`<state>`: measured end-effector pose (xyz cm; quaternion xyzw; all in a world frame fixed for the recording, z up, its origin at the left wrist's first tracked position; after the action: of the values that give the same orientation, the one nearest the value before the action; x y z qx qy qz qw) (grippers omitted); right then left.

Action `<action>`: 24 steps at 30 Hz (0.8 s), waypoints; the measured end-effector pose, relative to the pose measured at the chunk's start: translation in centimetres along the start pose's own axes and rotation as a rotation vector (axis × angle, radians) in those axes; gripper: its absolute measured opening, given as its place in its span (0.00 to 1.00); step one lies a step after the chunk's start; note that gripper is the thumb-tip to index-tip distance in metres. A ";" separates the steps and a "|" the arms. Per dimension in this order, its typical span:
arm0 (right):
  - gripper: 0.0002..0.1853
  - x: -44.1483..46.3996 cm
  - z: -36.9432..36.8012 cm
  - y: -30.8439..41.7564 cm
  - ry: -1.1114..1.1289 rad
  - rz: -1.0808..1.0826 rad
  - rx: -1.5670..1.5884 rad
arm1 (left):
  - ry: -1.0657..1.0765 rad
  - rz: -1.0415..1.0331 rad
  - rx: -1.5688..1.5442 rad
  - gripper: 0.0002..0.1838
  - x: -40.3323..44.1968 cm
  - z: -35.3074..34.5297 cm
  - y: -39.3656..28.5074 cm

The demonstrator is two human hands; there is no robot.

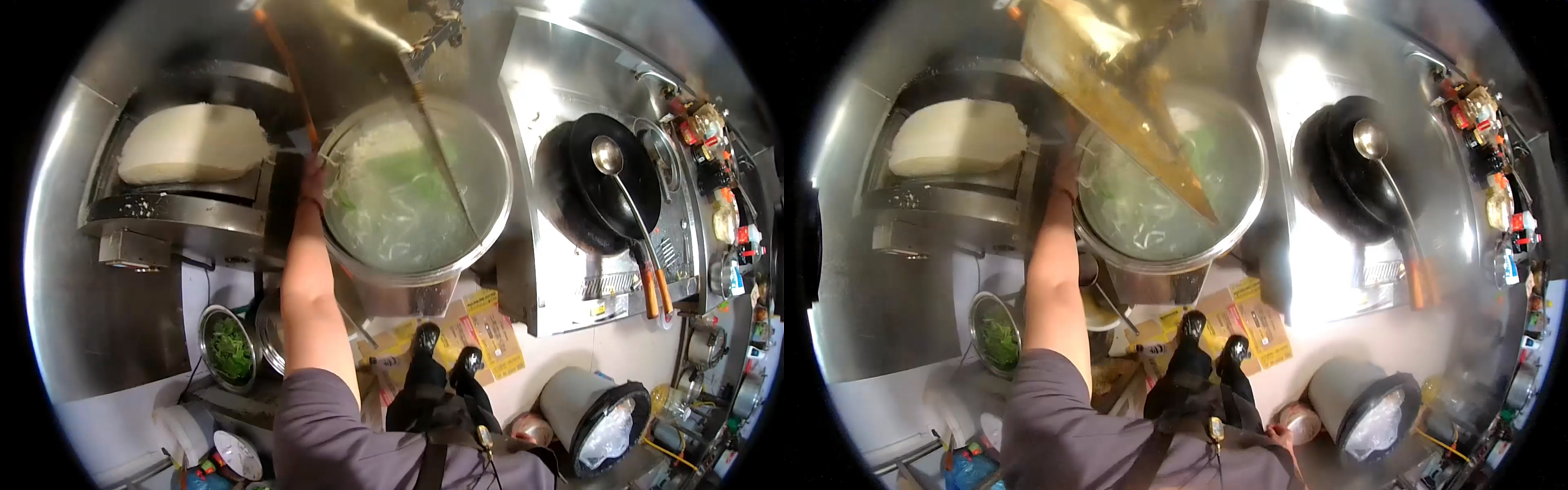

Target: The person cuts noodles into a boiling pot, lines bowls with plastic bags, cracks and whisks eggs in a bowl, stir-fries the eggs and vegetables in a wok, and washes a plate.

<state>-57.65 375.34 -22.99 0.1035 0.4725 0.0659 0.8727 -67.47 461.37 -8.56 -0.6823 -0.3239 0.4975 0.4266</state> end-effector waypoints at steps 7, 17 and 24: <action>0.13 -0.6 4.7 15.2 -0.045 0.321 -0.121 | 0.529 -0.151 0.356 0.20 -14.9 -4.1 6.5; 0.08 -4.4 28.3 25.9 -0.867 0.688 0.138 | 0.531 0.345 0.333 0.23 -35.2 -1.2 19.8; 0.16 7.9 47.0 18.4 -0.755 0.520 0.509 | 0.708 0.298 0.484 0.24 -40.2 -18.0 23.6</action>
<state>-14.30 389.26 0.10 0.4425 0.0847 0.1217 0.8844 -61.73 411.77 -11.22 -0.7304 0.0695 0.3508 0.5819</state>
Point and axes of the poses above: each hand's wrist, its own x-axis towards the middle knuckle, its own z-axis out of the back of the hand, y = z × x, the point moved 5 cm from there along x, towards the middle knuckle, and after that the axes turned 12 degrees about -x, right-handed, at the moved point
